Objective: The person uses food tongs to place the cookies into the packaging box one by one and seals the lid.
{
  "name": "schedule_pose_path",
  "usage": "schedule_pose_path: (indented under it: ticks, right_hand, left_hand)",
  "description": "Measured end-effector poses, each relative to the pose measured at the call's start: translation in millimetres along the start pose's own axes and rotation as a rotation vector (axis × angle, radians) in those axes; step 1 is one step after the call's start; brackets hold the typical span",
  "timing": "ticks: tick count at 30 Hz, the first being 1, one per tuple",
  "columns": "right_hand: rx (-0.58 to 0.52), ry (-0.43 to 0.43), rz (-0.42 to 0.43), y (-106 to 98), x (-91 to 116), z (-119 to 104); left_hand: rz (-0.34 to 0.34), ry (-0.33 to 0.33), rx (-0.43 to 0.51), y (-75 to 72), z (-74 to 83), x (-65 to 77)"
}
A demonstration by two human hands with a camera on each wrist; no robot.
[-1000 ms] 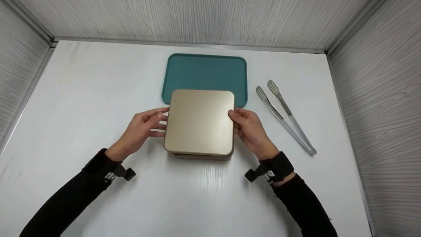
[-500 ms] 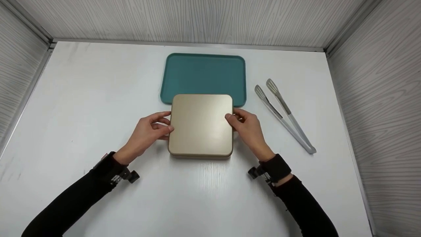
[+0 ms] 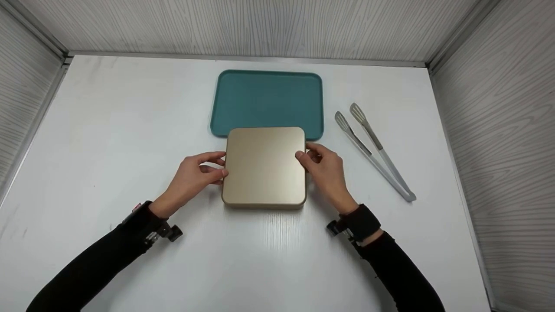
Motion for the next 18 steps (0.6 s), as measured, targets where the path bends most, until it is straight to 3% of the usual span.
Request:
schedule_pose_path:
  ticks: [18]
  right_hand:
    - [0.065,-0.025,0.001,1.6,-2.4,-0.7]
  left_hand:
    - [0.01,0.017,-0.089,0.3,3.5,0.3]
Point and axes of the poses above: each hand's wrist, its own x-axis away from the middle knuckle, its own y-axis out of the palm, z = x × y, the point moved 7 cm from there along -x, towards the middle knuckle, and after that the axes turned 2 degrees about x, right-handed, at the moved point
